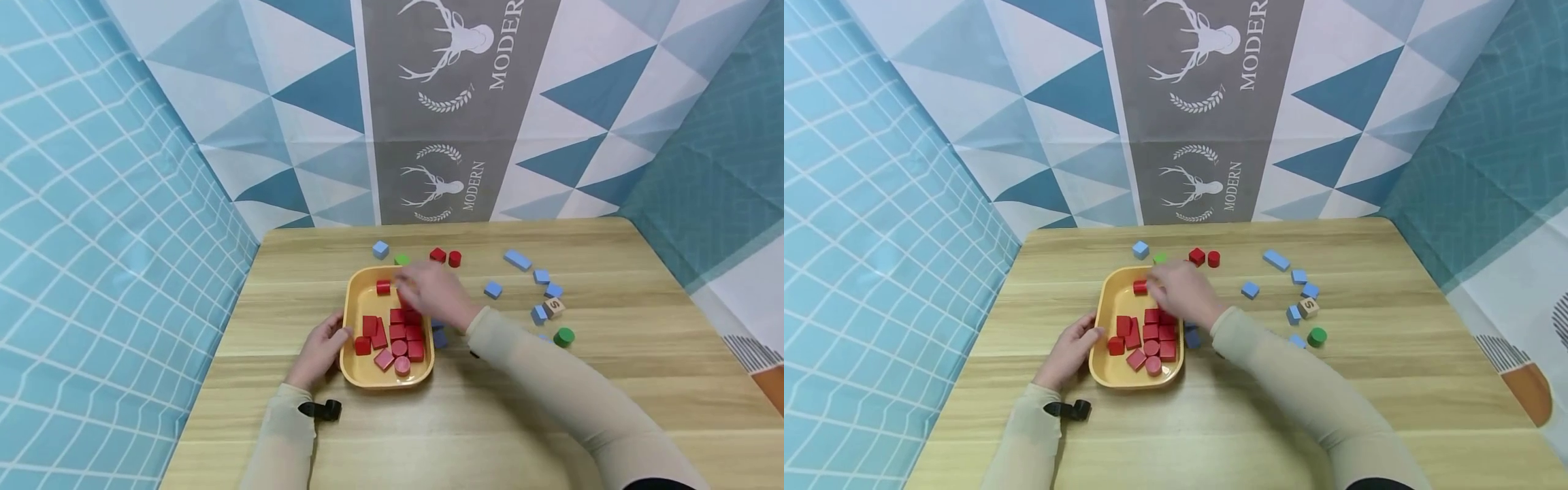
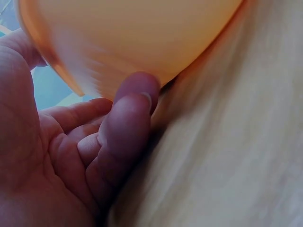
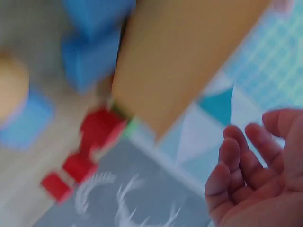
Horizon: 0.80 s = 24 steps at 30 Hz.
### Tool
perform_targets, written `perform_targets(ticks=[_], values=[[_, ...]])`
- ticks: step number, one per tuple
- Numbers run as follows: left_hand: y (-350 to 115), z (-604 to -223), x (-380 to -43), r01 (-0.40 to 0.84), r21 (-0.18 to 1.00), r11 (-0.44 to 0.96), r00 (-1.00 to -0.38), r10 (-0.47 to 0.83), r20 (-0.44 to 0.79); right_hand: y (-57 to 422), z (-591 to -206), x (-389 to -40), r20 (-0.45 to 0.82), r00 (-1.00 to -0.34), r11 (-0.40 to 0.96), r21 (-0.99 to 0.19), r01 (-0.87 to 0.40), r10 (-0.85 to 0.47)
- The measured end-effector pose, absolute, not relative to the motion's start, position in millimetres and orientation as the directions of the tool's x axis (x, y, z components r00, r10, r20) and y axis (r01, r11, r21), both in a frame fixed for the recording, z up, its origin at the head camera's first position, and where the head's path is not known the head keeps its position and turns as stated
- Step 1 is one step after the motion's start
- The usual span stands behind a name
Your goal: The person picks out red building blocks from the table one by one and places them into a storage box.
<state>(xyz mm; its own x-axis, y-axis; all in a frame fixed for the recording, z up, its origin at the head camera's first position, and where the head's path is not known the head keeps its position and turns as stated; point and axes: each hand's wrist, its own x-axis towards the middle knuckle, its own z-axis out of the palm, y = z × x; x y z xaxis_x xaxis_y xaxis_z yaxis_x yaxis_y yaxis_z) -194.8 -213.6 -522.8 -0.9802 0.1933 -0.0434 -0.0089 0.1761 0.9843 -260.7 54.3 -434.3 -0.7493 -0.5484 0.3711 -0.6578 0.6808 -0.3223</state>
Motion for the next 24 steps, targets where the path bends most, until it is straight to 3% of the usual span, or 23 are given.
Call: perform_targets(ticks=[3,6,13,24], values=[[-214.5,-522.9,-195.9,-0.003,0.982,0.190,-0.981,0.190,-0.039,72.1,-432.1,-283.1,0.353,-0.856,0.760,-0.409,-0.505,-0.379],[-214.9,-522.9,-196.0,-0.013,0.982,0.190,-0.981,0.189,-0.050,85.3,-441.2,-300.5,0.248,-0.906,0.827,-0.379,-0.416,-0.342],[-211.3,-521.0,-194.3,-0.035,0.987,0.156,-0.982,0.178,-0.063,91.3,-470.2,-311.6,0.136,-0.853,0.840,-0.155,-0.521,-0.504],[-213.3,-522.1,-194.6,-0.033,0.990,0.135,-0.980,0.189,-0.059,89.0,-484.1,-305.0,0.166,-0.868,0.865,-0.114,-0.488,-0.468]])
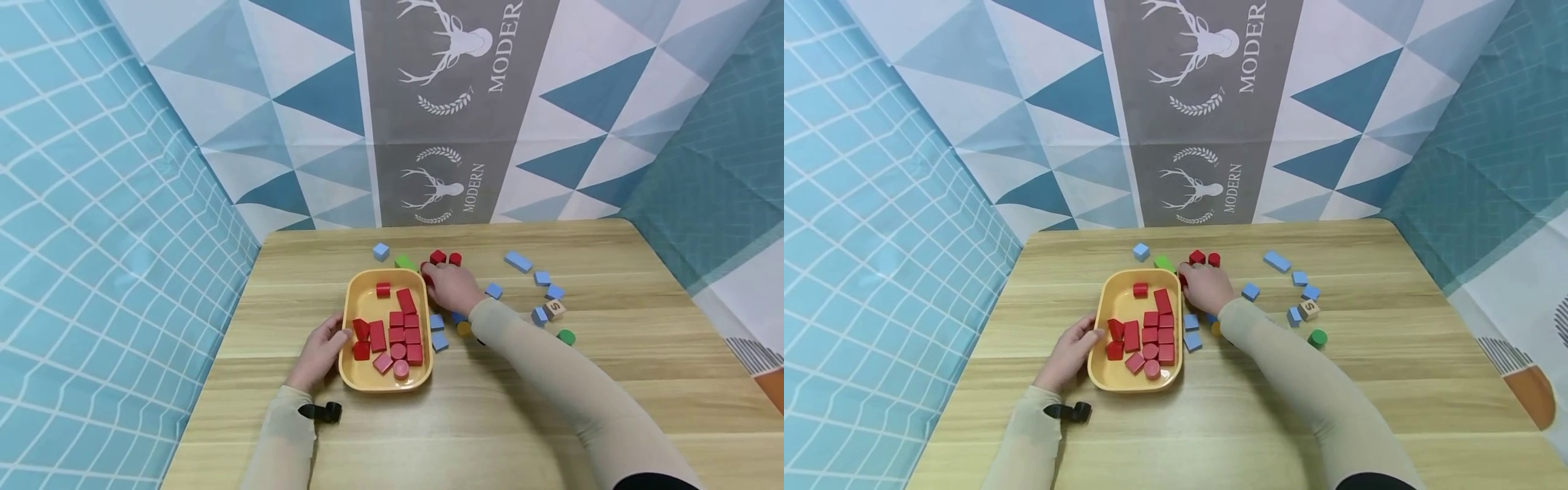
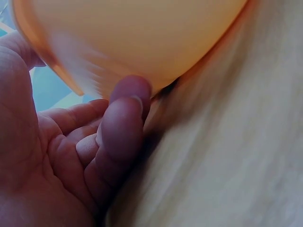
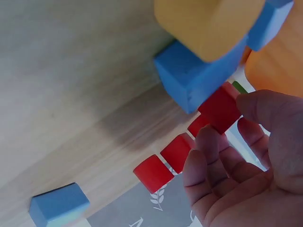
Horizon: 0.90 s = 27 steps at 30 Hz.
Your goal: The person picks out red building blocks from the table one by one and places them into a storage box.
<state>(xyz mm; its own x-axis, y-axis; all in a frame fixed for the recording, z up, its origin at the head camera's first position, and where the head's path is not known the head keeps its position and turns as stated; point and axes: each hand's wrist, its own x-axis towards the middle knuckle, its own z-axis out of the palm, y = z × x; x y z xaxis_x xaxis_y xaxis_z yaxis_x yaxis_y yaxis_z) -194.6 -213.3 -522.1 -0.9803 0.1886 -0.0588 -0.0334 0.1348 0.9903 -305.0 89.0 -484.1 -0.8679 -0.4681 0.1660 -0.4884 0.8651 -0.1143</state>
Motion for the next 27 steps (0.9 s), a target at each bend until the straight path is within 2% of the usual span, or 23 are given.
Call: perform_targets(ticks=[6,9,13,16,19,22,24,27], values=[[-213.9,-522.9,-194.5,-0.037,0.989,0.146,-0.983,0.174,-0.062,89.6,-482.5,-302.3,0.140,-0.882,0.876,-0.125,-0.467,-0.450],[-213.1,-523.8,-194.3,-0.039,0.985,0.168,-0.986,0.154,-0.065,92.6,-477.7,-303.1,0.163,-0.904,0.892,-0.167,-0.420,-0.395],[-214.0,-523.7,-194.6,-0.032,0.984,0.178,-0.986,0.158,-0.060,90.3,-457.7,-299.5,0.283,-0.927,0.890,-0.311,-0.333,-0.247],[-215.4,-522.5,-194.8,-0.017,0.983,0.183,-0.985,0.165,-0.048,75.9,-438.1,-289.3,0.388,-0.896,0.807,-0.445,-0.388,-0.217],[-215.9,-521.6,-194.5,-0.011,0.984,0.178,-0.985,0.165,-0.041,55.1,-430.3,-274.0,0.426,-0.840,0.680,-0.507,-0.530,-0.336],[-214.9,-522.1,-194.3,-0.027,0.985,0.171,-0.985,0.163,-0.055,37.1,-441.1,-259.4,0.382,-0.774,0.605,-0.482,-0.633,-0.506],[-213.5,-522.2,-193.9,-0.045,0.986,0.161,-0.984,0.161,-0.071,29.4,-453.3,-252.6,0.316,-0.756,0.613,-0.447,-0.651,-0.573],[-211.9,-522.3,-193.8,-0.056,0.987,0.151,-0.984,0.160,-0.080,23.2,-469.4,-247.5,0.221,-0.774,0.682,-0.373,-0.629,-0.594]])
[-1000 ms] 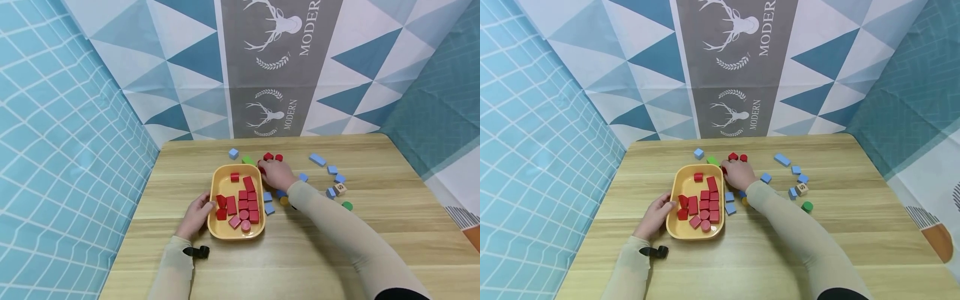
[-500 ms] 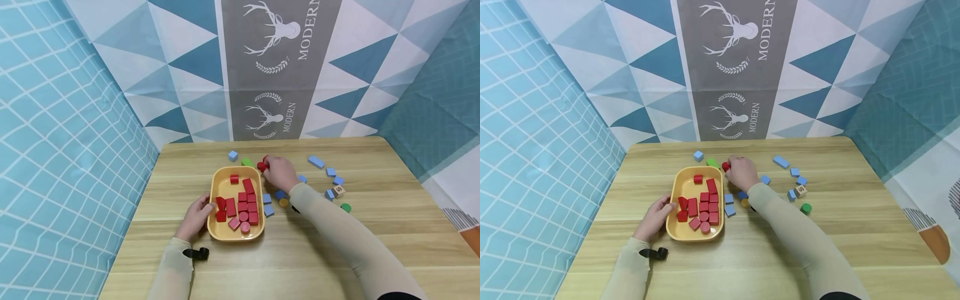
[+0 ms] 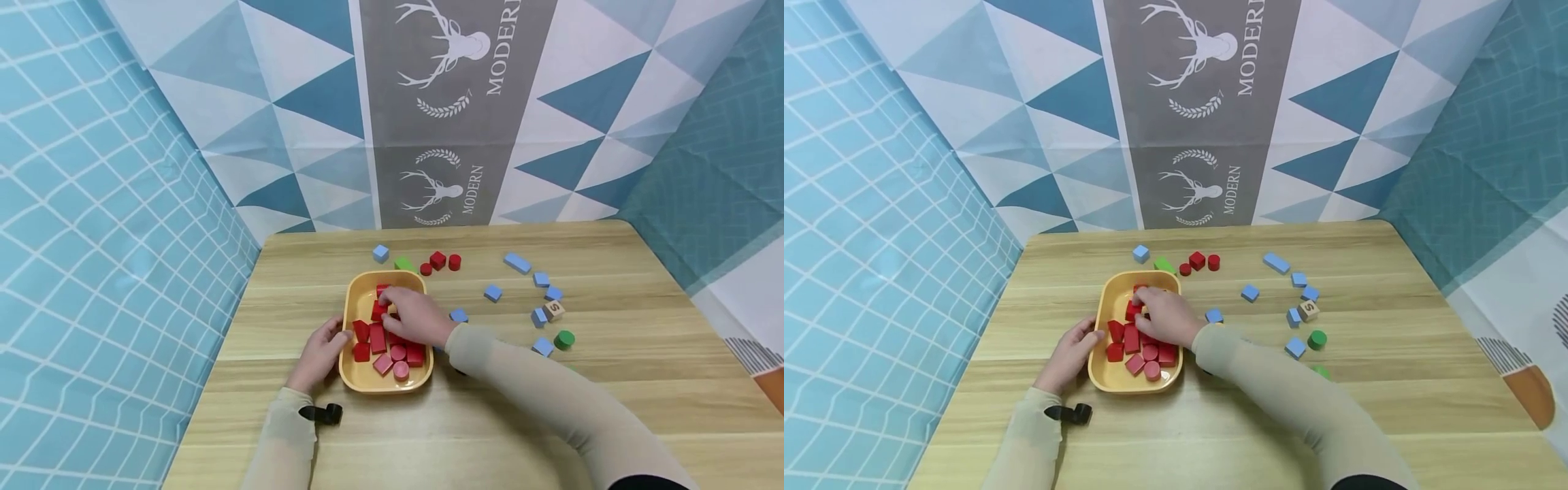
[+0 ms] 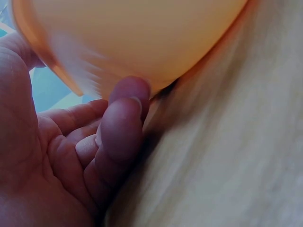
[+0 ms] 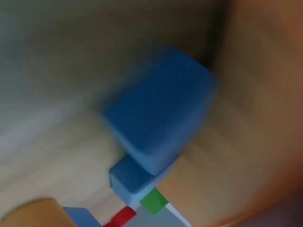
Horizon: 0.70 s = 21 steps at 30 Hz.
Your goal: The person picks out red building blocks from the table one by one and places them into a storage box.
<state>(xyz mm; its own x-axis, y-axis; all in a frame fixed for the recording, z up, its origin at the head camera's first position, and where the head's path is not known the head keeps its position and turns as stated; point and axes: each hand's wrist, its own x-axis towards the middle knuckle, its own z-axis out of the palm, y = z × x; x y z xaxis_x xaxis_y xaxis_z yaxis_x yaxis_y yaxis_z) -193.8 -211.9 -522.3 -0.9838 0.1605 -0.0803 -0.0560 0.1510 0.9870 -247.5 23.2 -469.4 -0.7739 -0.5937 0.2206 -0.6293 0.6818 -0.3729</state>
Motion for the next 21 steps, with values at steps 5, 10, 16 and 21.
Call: perform_targets(ticks=[5,10,16,21], values=[[-211.5,-522.8,-194.1,-0.052,0.988,0.148,-0.983,0.166,-0.076,18.6,-479.9,-246.0,0.152,-0.807,0.750,-0.304,-0.587,-0.570],[-212.9,-522.3,-195.4,-0.057,0.984,0.168,-0.982,0.170,-0.086,17.8,-480.6,-245.7,0.155,-0.804,0.752,-0.287,-0.593,-0.574],[-212.6,-513.5,-192.1,-0.084,0.985,0.153,-0.977,0.179,-0.112,17.9,-480.4,-244.7,0.153,-0.804,0.753,-0.286,-0.593,-0.575],[-207.6,-494.5,-183.9,-0.059,0.984,0.170,-0.975,0.201,-0.093,17.7,-480.8,-244.0,0.154,-0.811,0.759,-0.290,-0.584,-0.565]])
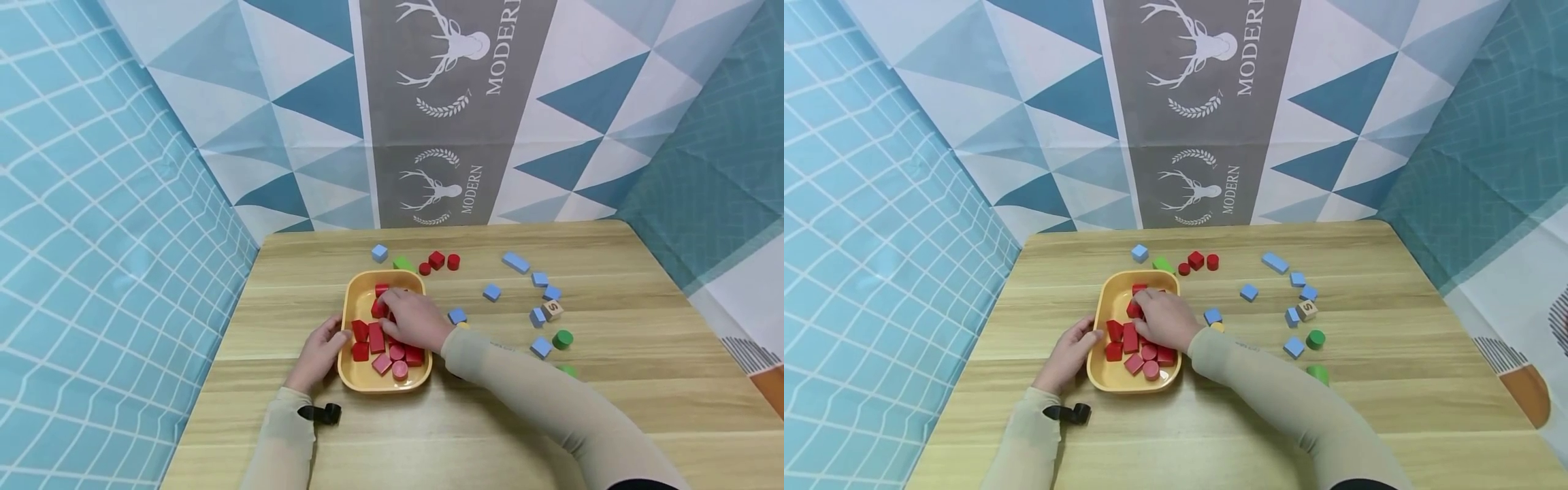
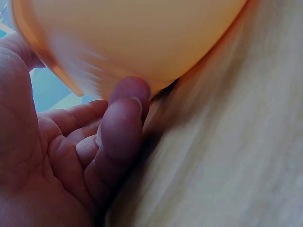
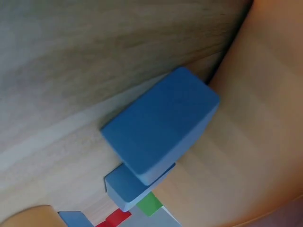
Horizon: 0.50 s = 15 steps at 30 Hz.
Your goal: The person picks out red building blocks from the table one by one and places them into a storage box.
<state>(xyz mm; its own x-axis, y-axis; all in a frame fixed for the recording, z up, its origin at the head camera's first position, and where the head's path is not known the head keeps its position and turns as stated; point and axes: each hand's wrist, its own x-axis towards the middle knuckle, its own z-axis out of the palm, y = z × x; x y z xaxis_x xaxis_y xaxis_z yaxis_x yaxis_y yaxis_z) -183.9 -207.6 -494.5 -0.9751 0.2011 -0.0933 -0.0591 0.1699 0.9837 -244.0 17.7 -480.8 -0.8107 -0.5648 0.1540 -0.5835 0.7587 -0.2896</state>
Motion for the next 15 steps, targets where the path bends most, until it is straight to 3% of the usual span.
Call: perform_targets(ticks=[4,8,12,15], values=[[-208.7,-498.0,-183.8,-0.047,0.982,0.182,-0.978,0.192,-0.083,18.1,-481.2,-243.4,0.162,-0.806,0.737,-0.335,-0.587,-0.569],[-212.4,-513.6,-190.2,-0.053,0.981,0.185,-0.980,0.181,-0.087,25.9,-472.8,-249.9,0.251,-0.809,0.664,-0.470,-0.582,-0.532],[-213.2,-520.2,-193.4,-0.034,0.979,0.203,-0.982,0.173,-0.070,46.2,-457.8,-272.7,0.366,-0.852,0.631,-0.572,-0.524,-0.375],[-212.5,-520.3,-193.4,-0.037,0.978,0.205,-0.984,0.165,-0.072,68.3,-451.4,-294.7,0.353,-0.905,0.642,-0.642,-0.419,-0.238]])
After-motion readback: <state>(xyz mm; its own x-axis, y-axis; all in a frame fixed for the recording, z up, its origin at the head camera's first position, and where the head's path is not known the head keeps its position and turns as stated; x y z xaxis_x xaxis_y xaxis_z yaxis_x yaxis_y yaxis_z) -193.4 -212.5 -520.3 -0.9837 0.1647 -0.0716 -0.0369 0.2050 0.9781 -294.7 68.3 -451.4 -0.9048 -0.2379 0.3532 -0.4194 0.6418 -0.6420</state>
